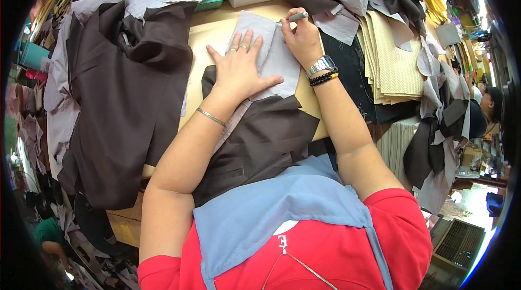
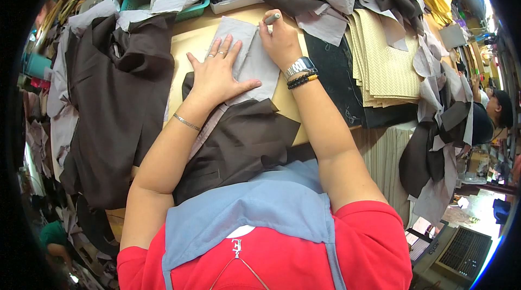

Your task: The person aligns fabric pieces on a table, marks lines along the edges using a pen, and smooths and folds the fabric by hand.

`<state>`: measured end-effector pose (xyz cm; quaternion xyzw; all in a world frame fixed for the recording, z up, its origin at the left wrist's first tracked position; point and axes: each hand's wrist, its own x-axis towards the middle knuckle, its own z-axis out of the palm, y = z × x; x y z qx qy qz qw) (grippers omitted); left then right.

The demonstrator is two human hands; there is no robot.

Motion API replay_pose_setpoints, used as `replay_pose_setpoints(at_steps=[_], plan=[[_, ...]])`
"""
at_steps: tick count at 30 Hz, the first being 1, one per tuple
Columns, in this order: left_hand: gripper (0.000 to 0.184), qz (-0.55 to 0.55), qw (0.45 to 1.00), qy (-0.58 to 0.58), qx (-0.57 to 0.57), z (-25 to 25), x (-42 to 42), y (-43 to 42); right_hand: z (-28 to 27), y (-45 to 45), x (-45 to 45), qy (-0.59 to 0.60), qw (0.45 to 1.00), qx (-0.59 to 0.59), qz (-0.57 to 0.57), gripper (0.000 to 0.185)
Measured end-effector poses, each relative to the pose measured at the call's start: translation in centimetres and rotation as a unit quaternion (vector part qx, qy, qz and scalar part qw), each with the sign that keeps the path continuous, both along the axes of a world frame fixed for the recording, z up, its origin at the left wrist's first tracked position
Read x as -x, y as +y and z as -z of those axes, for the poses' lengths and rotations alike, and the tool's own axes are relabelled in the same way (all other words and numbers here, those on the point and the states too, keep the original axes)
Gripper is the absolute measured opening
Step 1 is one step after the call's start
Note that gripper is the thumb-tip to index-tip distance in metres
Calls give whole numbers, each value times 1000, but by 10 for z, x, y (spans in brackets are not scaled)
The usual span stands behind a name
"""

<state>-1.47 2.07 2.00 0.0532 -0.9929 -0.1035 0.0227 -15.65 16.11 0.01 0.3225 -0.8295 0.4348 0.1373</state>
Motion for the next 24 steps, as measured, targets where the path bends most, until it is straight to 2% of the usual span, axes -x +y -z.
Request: replay_pose_setpoints(at_steps=[10, 13, 17, 18, 19, 21, 23, 24], plan=[[109, 2, 1000, 17, -7, 5, -1, 0, 7, -5, 15, -12, 998, 47, 27, 19], [108, 3, 1000, 26, -11, 5, -1, 0, 1, 2, 14, -53, 995, 73, 43, 20], [113, 21, 1000, -10, -18, 5, -7, 3, 0, 33, 15, 50, 990, 118, 56, 18], [113, 24, 999, -14, -17, 5, -11, 4, -8, 47, 13, -36, 978, 195, 67, 16], [112, 25, 999, -15, -16, 5, -13, 5, -26, 60, 8, -48, 968, 218, 116, 19], [112, 28, 999, -20, -18, 6, -17, 6, -22, 100, 24, -22, 978, 127, 165, 19], [110, 43, 999, -19, -10, 4, -20, 6, -41, 122, 9, 52, 985, -12, 165, 17], [111, 50, 999, -19, -5, 1, -21, 5, -47, 133, 1, -22, 987, -75, 140, 19]])
